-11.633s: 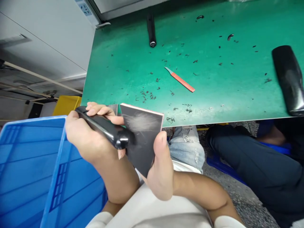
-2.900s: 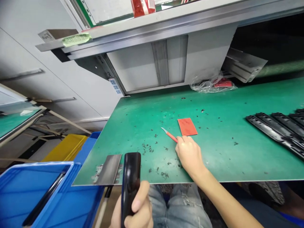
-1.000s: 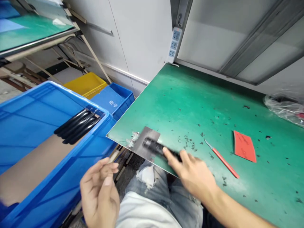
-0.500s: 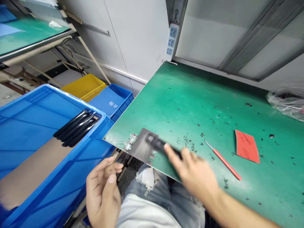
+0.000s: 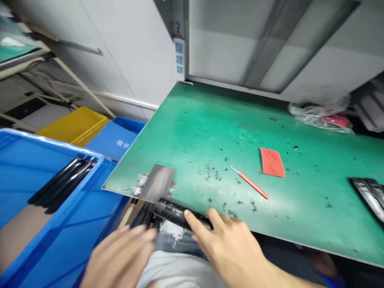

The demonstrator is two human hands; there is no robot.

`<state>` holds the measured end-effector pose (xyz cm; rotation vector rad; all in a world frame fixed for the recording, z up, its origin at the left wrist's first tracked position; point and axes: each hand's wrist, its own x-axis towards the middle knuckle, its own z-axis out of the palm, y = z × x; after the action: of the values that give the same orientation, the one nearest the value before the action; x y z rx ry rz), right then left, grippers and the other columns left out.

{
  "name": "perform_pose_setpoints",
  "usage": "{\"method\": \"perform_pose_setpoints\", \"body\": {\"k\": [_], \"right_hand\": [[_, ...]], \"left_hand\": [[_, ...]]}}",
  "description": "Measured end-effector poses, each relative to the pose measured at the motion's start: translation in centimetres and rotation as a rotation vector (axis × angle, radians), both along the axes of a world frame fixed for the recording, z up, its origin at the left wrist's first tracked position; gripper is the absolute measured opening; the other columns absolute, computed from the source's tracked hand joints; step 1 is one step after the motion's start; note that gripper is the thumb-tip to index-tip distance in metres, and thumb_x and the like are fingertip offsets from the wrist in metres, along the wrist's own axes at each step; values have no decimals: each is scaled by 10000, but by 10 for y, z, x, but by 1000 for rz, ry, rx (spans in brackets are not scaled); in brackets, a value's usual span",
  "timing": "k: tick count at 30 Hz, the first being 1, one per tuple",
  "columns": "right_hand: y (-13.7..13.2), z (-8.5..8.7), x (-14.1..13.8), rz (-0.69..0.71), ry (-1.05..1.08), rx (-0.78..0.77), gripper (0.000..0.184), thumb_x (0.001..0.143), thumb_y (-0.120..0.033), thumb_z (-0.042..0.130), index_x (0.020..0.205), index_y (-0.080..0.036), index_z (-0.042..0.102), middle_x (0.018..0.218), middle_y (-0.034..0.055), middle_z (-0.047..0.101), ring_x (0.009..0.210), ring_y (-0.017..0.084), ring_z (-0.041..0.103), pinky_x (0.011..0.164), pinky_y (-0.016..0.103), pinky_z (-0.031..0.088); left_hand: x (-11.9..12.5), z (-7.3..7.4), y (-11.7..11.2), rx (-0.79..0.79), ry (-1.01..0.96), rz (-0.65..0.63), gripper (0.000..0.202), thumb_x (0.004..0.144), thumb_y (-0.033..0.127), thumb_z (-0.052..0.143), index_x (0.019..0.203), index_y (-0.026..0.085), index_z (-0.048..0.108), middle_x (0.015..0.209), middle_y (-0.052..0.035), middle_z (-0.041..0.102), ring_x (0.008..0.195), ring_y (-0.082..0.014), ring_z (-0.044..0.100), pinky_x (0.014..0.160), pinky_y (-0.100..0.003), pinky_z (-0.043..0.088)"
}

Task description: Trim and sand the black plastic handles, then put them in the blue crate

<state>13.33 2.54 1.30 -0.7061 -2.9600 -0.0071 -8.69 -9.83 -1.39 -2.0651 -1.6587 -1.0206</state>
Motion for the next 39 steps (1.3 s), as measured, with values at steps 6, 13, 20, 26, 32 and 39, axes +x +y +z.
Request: {"method": "perform_pose_setpoints", "body": {"k": [6,13,20,26,32,39], "right_hand": [[32,39,45,-143,235,-728,472,1125,-496,342,1511,-334,557,1358,69,732,1198,231,728,1006,397,620],[111,-37,79,-685,429,-235,475,1022,-382,463,1212,-58,754,1124,283,740,1145,465,650,1018,678,472],[88,-39,92,-707,631,-323,346,975,-314,490,1182,-143,709,986,142,706,950,295,669,893,476,542],[9,-17,85,-498,889,-1135,373,1112,-458,414,1282,-250,672,752,-20,597,552,98,470,487,224,374],[-16,-11,78,-220,843,-1183,263,1104,-310,512,1263,-369,713,907,-21,647,735,91,593,679,227,478],[-12,-9,76,-165,778,-954,329,1106,-226,478,1367,-353,631,1045,-3,637,978,123,590,865,258,483]], "left_hand": [[22,6,57,-151,46,-250,399,1072,110,406,1391,138,644,1042,-71,801,916,-230,703,869,-384,508],[55,22,84,-650,-1695,-308,636,1016,443,647,1587,263,432,897,-25,718,579,-87,559,516,-185,436],[99,21,112,-547,-2027,-257,534,1004,482,664,1434,183,558,623,87,464,425,-46,355,393,-134,313],[108,26,125,-523,-2107,-265,225,1049,428,602,1106,212,636,609,110,316,429,-40,182,356,-116,225],[116,32,129,-536,-2114,-305,295,1069,409,546,851,214,508,609,93,317,432,-50,158,339,-125,226],[118,39,129,-506,-2127,-311,266,1087,391,489,894,219,550,620,87,300,442,-65,131,336,-133,228]]}}
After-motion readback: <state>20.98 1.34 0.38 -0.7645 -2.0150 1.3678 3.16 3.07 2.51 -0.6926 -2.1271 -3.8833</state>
